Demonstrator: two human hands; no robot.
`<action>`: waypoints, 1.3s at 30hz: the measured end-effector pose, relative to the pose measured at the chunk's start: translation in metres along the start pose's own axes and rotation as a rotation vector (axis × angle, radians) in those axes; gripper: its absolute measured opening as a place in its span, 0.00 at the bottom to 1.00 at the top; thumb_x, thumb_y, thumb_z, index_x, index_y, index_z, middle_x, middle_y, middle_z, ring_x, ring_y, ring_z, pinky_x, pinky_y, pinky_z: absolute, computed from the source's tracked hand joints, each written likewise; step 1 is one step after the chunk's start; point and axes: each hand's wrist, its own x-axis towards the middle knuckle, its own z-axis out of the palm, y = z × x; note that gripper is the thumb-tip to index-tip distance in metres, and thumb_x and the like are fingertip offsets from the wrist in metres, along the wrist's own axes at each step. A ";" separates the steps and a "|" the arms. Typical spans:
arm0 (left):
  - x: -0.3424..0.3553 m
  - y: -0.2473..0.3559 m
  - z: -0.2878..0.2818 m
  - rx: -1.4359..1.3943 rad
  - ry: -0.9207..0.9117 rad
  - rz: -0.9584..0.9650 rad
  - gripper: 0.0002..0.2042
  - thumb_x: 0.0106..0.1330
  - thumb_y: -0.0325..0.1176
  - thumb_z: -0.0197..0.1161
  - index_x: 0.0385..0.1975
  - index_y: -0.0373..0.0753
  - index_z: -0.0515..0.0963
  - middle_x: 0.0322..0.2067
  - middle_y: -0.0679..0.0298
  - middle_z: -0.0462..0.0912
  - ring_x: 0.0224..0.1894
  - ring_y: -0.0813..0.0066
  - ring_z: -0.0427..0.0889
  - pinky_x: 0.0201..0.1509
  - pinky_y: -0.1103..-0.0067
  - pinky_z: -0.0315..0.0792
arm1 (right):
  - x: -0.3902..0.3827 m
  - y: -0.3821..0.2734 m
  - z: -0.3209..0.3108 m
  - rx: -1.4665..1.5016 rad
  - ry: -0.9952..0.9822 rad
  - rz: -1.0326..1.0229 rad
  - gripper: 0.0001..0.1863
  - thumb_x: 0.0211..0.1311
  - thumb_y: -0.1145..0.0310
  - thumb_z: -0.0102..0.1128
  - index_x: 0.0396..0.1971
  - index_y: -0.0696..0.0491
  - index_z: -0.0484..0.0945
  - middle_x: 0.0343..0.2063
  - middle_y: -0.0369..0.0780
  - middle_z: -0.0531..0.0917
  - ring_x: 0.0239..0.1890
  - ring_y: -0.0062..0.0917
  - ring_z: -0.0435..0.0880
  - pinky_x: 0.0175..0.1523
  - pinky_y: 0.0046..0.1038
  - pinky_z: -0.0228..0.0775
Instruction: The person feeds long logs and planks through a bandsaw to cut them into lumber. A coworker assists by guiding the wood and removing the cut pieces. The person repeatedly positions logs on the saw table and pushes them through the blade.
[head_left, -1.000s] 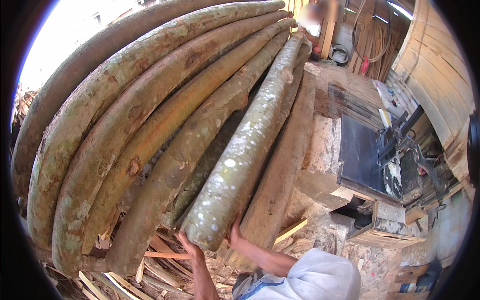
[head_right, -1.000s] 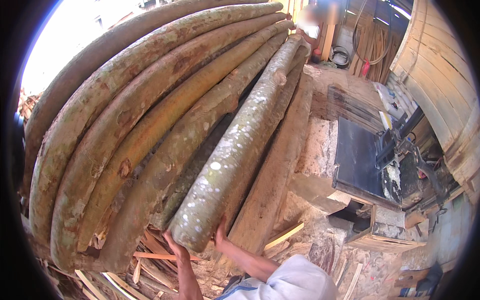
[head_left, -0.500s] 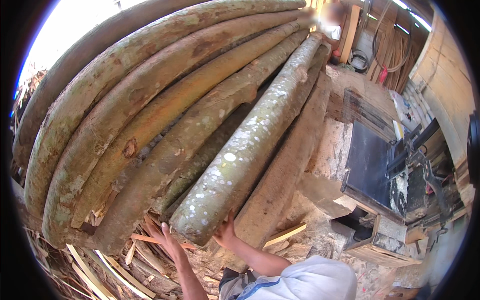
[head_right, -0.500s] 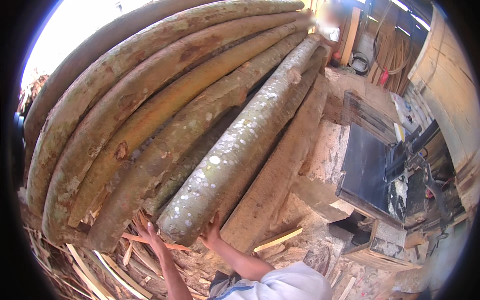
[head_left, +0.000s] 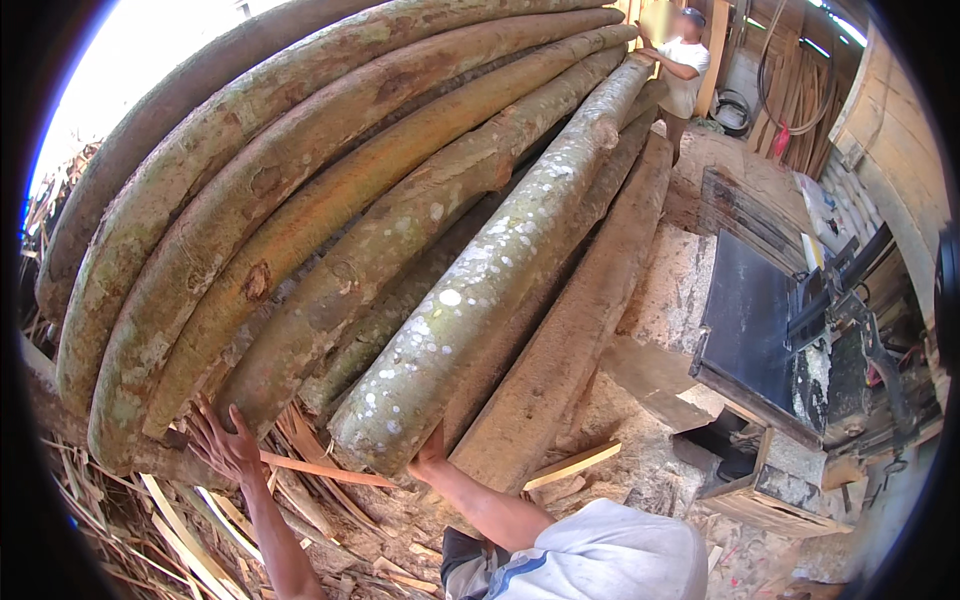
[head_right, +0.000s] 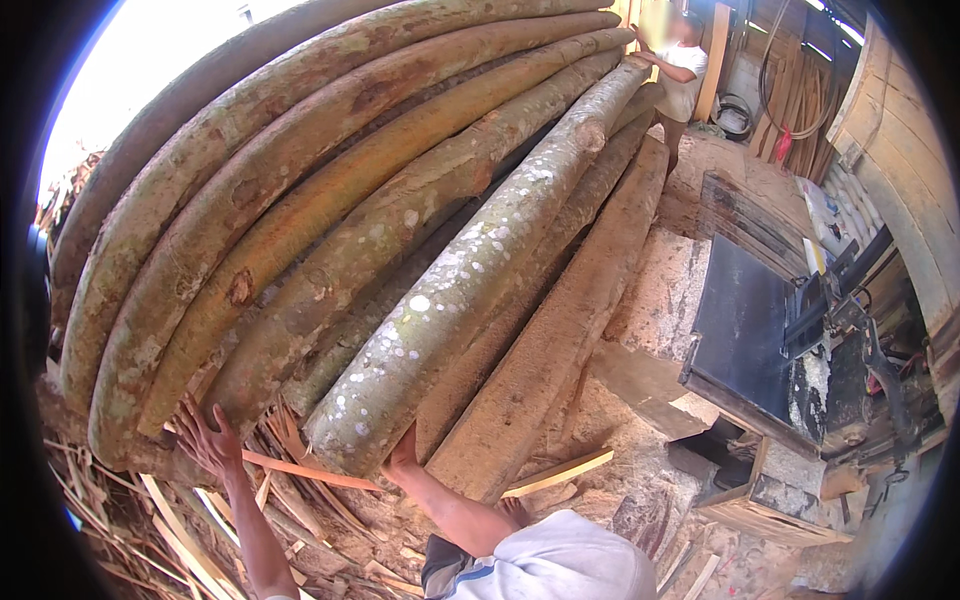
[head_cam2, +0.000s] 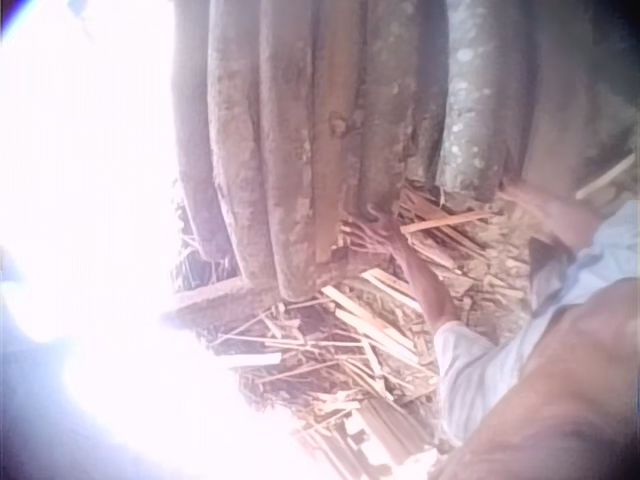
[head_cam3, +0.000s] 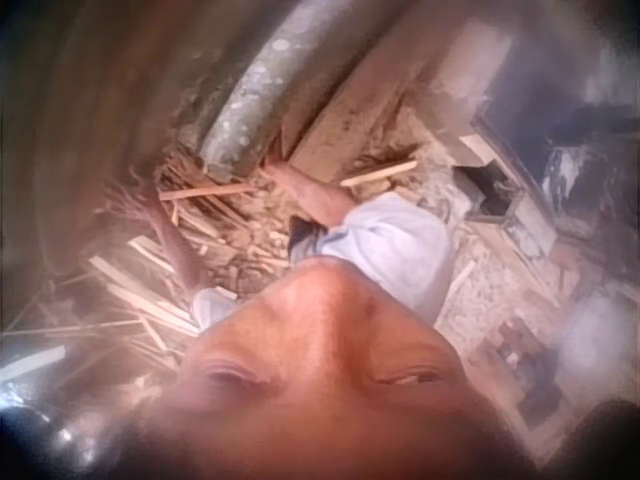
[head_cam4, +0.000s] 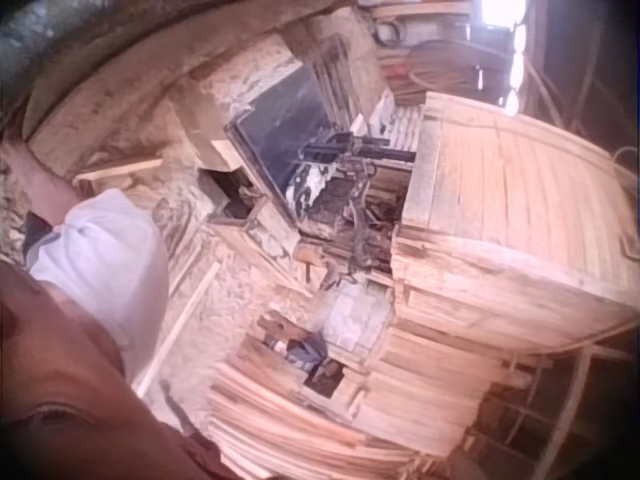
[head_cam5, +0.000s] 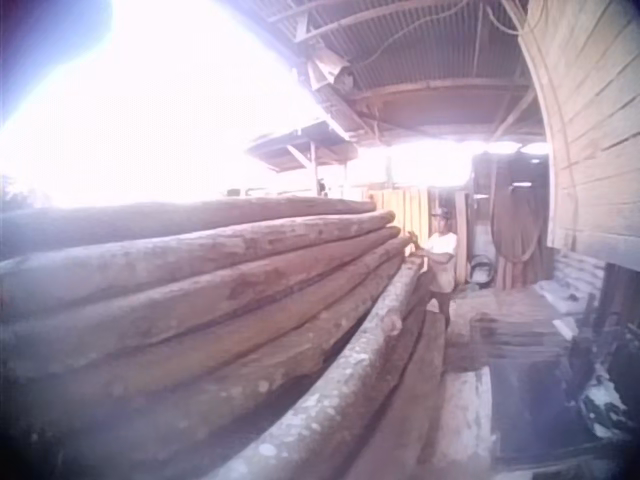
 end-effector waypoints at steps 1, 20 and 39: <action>0.002 0.001 -0.002 0.010 0.003 -0.005 0.30 0.67 0.57 0.49 0.68 0.60 0.58 0.67 0.67 0.60 0.70 0.61 0.56 0.71 0.55 0.46 | -0.003 -0.001 0.005 0.078 -0.013 0.042 0.34 0.63 0.35 0.40 0.55 0.50 0.67 0.49 0.35 0.75 0.53 0.27 0.74 0.53 0.40 0.71; 0.005 -0.003 0.005 -0.164 0.186 -0.004 0.35 0.66 0.62 0.45 0.70 0.51 0.53 0.68 0.61 0.58 0.70 0.59 0.55 0.70 0.56 0.49 | -0.131 -0.015 -0.067 -0.358 0.604 -0.178 0.41 0.66 0.35 0.29 0.67 0.53 0.55 0.66 0.39 0.60 0.67 0.33 0.59 0.69 0.38 0.52; 0.001 -0.070 -0.058 0.038 0.440 -0.101 0.31 0.61 0.69 0.47 0.61 0.62 0.69 0.60 0.74 0.72 0.62 0.69 0.70 0.66 0.55 0.51 | -0.139 -0.038 -0.123 -0.709 0.495 -0.531 0.45 0.65 0.41 0.47 0.69 0.59 0.44 0.67 0.46 0.55 0.69 0.36 0.53 0.69 0.34 0.47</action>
